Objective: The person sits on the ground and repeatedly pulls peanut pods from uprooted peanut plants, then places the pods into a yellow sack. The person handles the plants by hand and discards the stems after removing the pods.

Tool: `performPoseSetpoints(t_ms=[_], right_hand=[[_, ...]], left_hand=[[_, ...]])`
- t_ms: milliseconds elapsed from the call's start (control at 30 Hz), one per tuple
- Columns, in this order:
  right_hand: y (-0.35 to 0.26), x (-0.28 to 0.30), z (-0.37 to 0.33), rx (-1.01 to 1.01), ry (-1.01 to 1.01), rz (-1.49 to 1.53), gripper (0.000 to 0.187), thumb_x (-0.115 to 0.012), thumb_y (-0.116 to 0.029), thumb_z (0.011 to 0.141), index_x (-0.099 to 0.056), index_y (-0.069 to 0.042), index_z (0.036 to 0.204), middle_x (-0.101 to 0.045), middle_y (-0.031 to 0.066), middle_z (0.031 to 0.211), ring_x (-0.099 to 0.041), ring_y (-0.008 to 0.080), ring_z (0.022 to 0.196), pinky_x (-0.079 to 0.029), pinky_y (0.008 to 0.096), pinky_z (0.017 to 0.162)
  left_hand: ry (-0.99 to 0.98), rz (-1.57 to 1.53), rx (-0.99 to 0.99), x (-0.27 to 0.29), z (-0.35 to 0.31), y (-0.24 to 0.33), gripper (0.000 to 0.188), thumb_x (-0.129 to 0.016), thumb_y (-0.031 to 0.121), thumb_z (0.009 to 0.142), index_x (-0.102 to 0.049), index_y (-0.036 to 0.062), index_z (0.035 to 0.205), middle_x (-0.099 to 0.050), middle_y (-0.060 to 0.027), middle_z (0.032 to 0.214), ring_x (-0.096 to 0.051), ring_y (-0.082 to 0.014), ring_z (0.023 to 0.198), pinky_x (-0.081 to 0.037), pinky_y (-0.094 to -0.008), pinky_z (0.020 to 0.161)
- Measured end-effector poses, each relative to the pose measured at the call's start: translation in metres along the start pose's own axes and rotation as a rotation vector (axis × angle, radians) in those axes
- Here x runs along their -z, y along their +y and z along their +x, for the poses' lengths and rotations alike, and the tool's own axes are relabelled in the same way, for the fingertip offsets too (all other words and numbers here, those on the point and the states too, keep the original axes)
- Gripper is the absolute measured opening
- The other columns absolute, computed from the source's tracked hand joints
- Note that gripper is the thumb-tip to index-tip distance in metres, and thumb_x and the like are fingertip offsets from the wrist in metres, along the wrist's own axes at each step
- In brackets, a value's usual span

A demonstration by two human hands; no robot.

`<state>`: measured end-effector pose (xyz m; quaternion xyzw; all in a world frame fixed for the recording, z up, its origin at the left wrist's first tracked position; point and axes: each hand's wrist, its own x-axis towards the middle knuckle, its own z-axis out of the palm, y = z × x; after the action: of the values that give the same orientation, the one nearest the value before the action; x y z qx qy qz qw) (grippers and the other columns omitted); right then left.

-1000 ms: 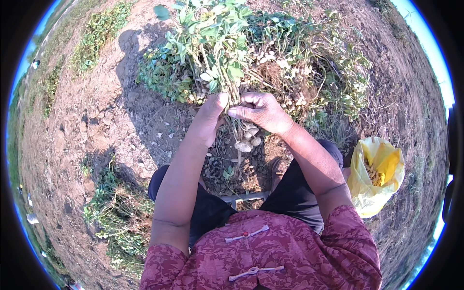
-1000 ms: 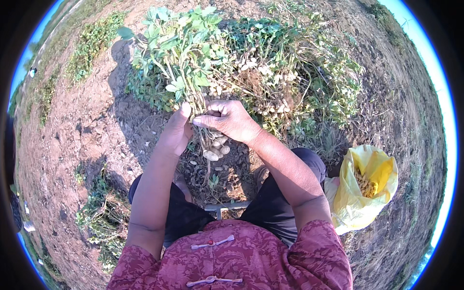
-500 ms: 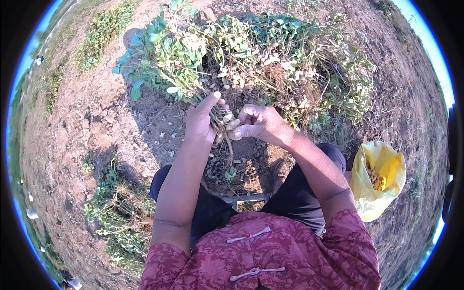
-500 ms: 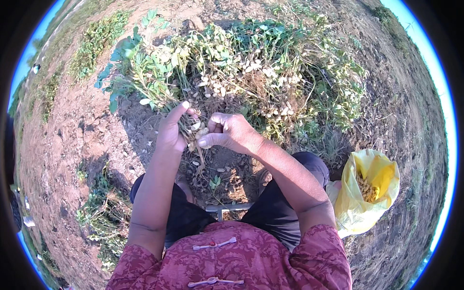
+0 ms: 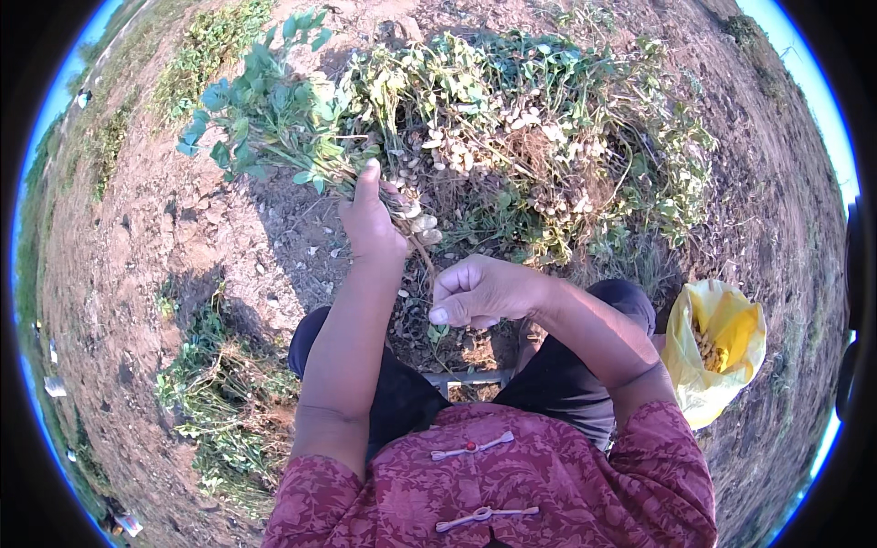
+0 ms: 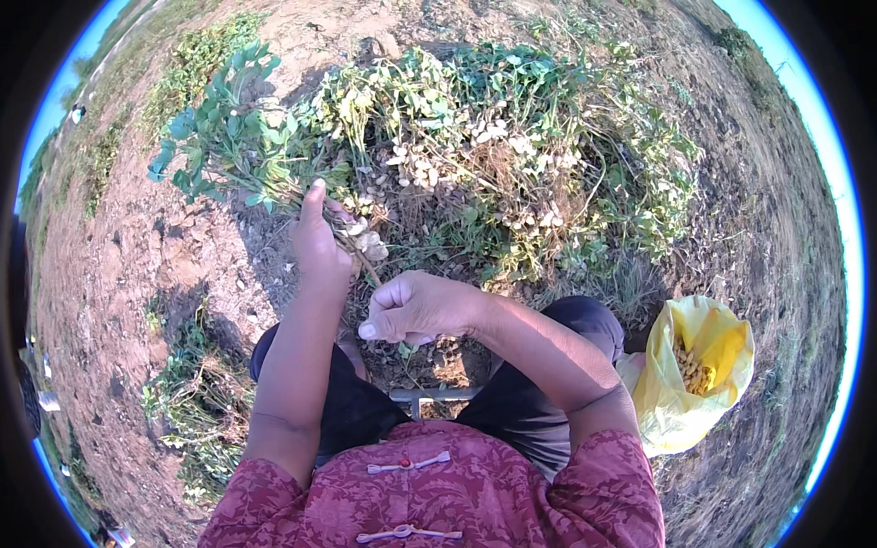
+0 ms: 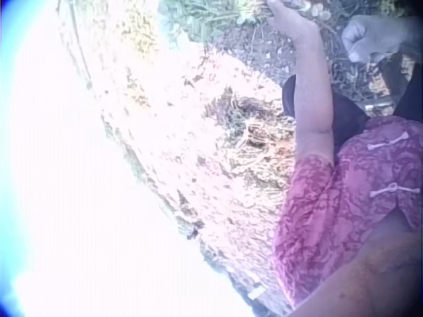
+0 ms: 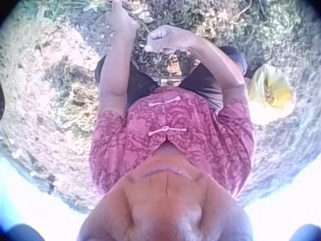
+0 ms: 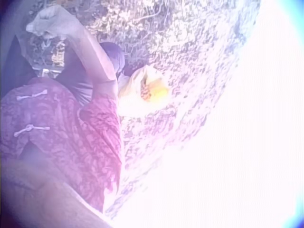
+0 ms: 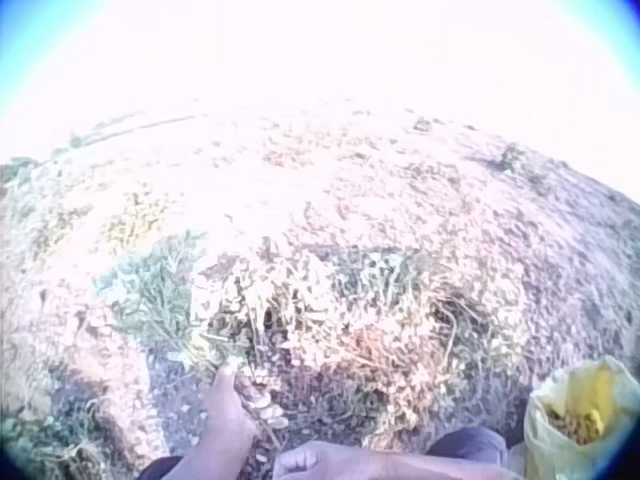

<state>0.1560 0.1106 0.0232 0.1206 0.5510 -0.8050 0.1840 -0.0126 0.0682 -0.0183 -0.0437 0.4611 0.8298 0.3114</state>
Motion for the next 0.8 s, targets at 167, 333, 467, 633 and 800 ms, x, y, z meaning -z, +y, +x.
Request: performPoseSetpoints(t_ms=[167,333,467,633,800], right_hand=[[-0.003,0.002,-0.005,0.161,0.231,0.149,0.018,-0.060,-0.022,0.087,-0.054,-0.006,0.086,-0.054,0.0009,0.073,-0.044,0.0043,0.047,-0.026,0.0162,0.037],[0.001,0.030,0.010,0.374,0.690,-0.159,0.026,-0.071,-0.020,0.079,-0.052,-0.006,0.088,-0.051,-0.0038,0.068,-0.043,0.0041,0.055,-0.035,0.0183,0.047],[0.010,0.023,0.020,0.493,0.813,-0.853,0.023,-0.072,-0.022,0.077,-0.055,-0.006,0.081,-0.052,-0.0008,0.065,-0.050,0.0103,0.055,-0.042,0.0236,0.050],[0.005,0.012,0.018,0.937,0.792,-1.607,0.015,-0.063,-0.018,0.073,-0.054,-0.010,0.082,-0.048,0.0025,0.066,-0.054,0.0177,0.053,-0.045,0.0289,0.043],[-0.004,-0.028,0.002,1.209,0.536,-1.321,0.019,-0.070,-0.014,0.073,-0.052,-0.007,0.075,-0.042,0.0024,0.061,-0.045,0.0149,0.046,-0.037,0.0278,0.038]], left_hand=[[-0.029,-0.063,0.011,0.006,0.009,0.002,0.024,-0.064,0.025,0.078,-0.050,0.0068,0.073,-0.048,-0.0050,0.060,-0.051,-0.0171,0.049,-0.049,-0.0330,0.048],[-0.059,0.033,0.081,-0.009,-0.015,0.003,0.026,-0.064,0.028,0.079,-0.049,0.0088,0.069,-0.047,-0.0042,0.058,-0.049,-0.0174,0.048,-0.048,-0.0332,0.048],[-0.061,0.079,0.098,-0.013,-0.024,-0.002,0.024,-0.063,0.025,0.081,-0.049,0.0093,0.069,-0.047,-0.0027,0.058,-0.047,-0.0145,0.045,-0.046,-0.0326,0.045],[-0.076,-0.047,0.222,-0.006,-0.015,-0.003,0.020,-0.060,0.023,0.084,-0.045,0.0113,0.076,-0.045,0.0005,0.062,-0.047,-0.0124,0.053,-0.045,-0.0301,0.049],[0.011,-0.225,0.225,0.009,0.013,-0.003,0.018,-0.056,0.021,0.086,-0.045,0.0116,0.075,-0.045,0.0011,0.059,-0.047,-0.0121,0.051,-0.045,-0.0303,0.049]])
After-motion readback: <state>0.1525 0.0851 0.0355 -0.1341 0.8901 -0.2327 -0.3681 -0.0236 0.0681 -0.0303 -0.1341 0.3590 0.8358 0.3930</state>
